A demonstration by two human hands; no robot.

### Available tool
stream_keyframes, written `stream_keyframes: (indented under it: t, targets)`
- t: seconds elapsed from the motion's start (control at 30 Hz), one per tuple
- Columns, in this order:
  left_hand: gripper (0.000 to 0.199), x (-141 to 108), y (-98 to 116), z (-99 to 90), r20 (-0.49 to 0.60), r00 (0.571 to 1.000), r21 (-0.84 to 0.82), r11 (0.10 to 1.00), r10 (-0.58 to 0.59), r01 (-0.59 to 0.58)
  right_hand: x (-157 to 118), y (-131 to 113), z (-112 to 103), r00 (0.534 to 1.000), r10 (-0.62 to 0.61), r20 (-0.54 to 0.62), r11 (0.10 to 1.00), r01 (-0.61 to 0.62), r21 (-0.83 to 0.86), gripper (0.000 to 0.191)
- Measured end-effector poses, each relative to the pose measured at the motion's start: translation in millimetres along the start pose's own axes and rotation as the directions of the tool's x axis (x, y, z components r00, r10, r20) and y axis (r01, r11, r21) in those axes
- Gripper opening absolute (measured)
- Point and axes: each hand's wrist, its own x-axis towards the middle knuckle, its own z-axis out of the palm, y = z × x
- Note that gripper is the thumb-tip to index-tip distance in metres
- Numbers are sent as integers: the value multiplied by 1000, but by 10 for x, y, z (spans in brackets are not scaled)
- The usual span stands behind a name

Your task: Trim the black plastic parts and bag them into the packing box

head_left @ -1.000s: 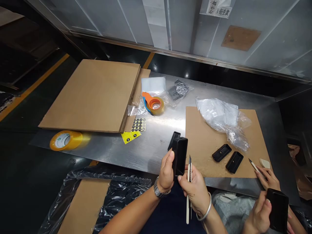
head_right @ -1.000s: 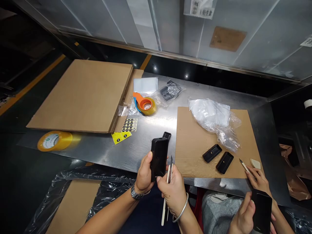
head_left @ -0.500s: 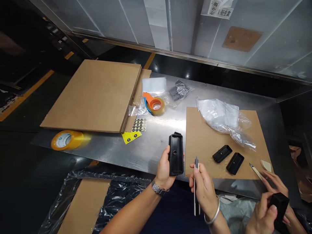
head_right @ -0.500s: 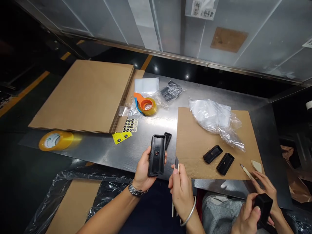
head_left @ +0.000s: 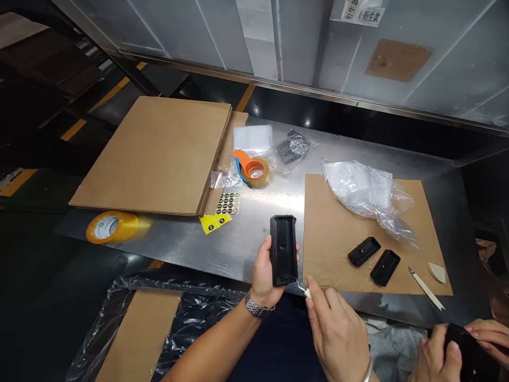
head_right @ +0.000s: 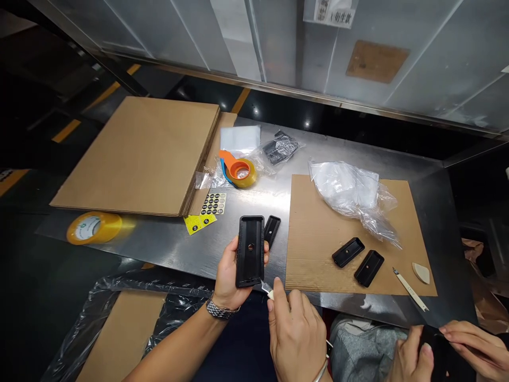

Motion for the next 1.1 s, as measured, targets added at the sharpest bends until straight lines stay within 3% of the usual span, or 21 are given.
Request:
stream_keyframes:
  t: [0.37, 0.73, 1.1]
  targets:
    - [43, -19, -28, -12, 15, 999, -3, 999, 50, -49, 23, -56, -36, 997, -56, -56, 996, 52, -69, 34]
    - [43, -23, -38, -14, 0, 998, -2, 998, 59, -59, -4, -9, -49, 999, -37, 20, 998, 38, -47, 33]
    - [42, -14, -58, -25, -55, 997, -19, 999, 47, -48, 45, -16, -83, 1000, -18, 1, 1000, 18, -7, 35]
